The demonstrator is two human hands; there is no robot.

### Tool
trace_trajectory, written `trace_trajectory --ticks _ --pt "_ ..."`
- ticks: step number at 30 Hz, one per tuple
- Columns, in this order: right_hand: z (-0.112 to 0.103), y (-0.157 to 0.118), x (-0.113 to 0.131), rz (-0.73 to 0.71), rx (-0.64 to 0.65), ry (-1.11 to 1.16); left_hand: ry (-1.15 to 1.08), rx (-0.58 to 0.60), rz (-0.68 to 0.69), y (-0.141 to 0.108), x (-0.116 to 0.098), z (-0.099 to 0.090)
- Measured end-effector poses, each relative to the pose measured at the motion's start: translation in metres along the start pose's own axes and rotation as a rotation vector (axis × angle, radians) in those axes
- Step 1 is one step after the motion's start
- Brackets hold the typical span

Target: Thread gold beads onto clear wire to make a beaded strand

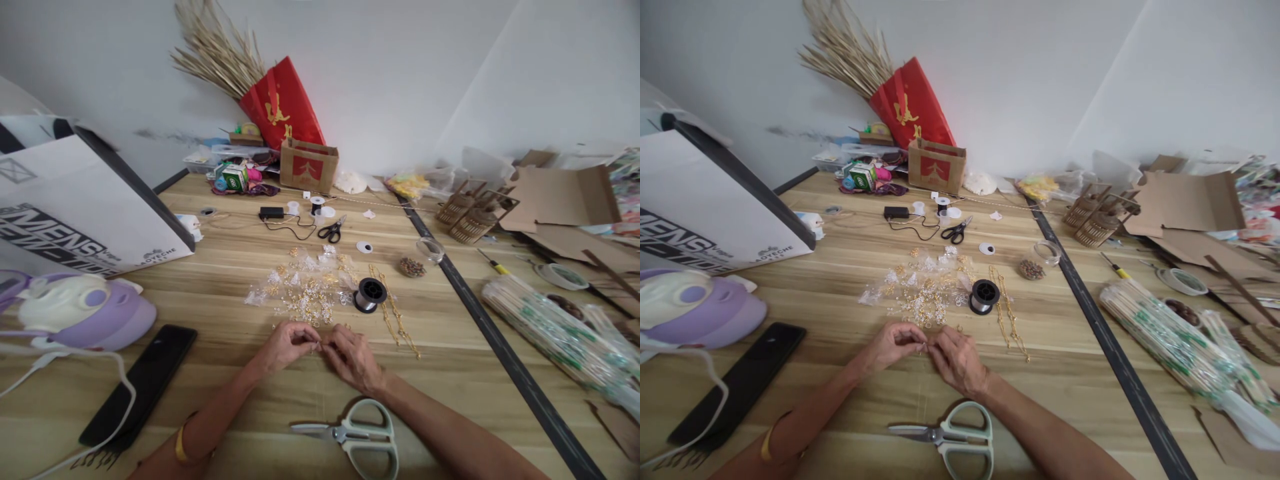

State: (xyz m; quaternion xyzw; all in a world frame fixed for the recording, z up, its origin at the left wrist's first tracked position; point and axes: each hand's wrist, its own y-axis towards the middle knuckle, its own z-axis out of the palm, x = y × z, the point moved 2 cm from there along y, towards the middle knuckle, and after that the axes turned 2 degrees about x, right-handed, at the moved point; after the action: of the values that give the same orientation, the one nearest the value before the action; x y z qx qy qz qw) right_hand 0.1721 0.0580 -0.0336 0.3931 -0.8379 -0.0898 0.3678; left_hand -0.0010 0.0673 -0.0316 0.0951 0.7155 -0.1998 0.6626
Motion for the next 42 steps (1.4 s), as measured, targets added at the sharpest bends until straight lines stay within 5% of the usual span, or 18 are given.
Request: trace_trajectory --ticks 42 --pt "0.0058 -0.0053 -0.0038 -0.018 -0.026 0.023 0.283 -0.015 0.111 -0.0026 -0.0011 -0.0016"
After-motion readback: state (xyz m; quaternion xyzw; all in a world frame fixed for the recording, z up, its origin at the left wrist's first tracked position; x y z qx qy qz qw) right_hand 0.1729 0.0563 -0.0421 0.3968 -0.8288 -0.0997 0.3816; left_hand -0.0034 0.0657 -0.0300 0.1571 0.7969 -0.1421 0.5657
